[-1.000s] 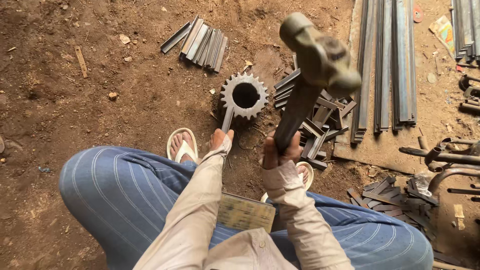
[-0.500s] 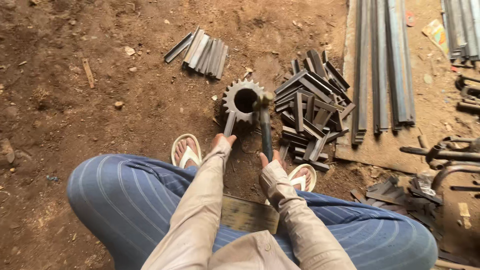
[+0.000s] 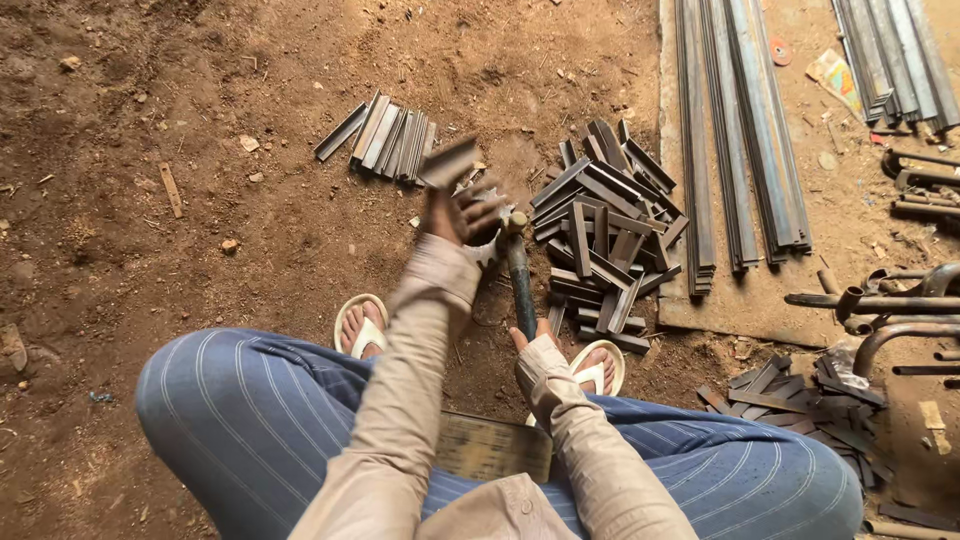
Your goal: The person sits on the ground and uses a hammer to repeatedly strike a metal gear-like object, adjusting its position between strikes. The person handles short metal bars and a hammer while working on the gear.
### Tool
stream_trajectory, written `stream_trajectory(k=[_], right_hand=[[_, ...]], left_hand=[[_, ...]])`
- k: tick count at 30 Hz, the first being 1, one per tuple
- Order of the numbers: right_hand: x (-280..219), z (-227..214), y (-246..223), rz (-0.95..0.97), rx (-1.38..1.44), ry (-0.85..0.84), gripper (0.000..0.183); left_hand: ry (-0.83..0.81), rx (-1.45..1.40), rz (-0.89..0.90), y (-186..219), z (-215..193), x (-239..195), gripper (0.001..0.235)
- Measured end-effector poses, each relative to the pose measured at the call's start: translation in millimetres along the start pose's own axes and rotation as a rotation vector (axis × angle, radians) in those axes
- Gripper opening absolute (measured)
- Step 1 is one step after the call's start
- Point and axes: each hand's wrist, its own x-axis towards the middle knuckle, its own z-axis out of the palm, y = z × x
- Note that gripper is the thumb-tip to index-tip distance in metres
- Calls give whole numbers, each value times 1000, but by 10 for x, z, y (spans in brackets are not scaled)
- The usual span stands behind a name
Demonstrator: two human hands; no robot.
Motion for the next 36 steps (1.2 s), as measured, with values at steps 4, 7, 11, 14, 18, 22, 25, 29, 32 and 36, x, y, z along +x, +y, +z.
stream_trajectory(k=[4, 7, 11, 14, 18, 22, 25, 29, 32, 36], right_hand=[[104, 118, 174, -53, 19, -5, 46], [162, 165, 308, -97, 33, 14, 47], [202, 171, 304, -94, 47, -4, 47], [46, 67, 103, -76, 82, -23, 43], [-296, -433, -510, 99, -147, -158, 49], [-583, -1081, -901, 100, -217, -206, 65], [-674, -1257, -778, -77, -362, -234, 68], [-370, -1118, -367, -551, -593, -146, 71], [-263, -1034, -36, -349, -83, -265, 74], [-190, -828, 317, 11, -68, -279, 86]], left_hand=[[-115, -21, -115, 424, -480, -93, 67], [263, 320, -276, 81, -801, 120, 51], [616, 567, -308, -927, -1478, 79, 42], [771, 636, -307, -1471, -1931, 11, 36], [901, 747, -241, -1474, -2156, 201, 28], [1003, 981, 4, -1163, -2128, 610, 20], [979, 1211, 236, -903, -2213, 1046, 14], [809, 1450, 278, -676, -2496, 1718, 27], [823, 1558, 225, -627, -2622, 2181, 37], [793, 1659, 40, -599, -2658, 2374, 29]])
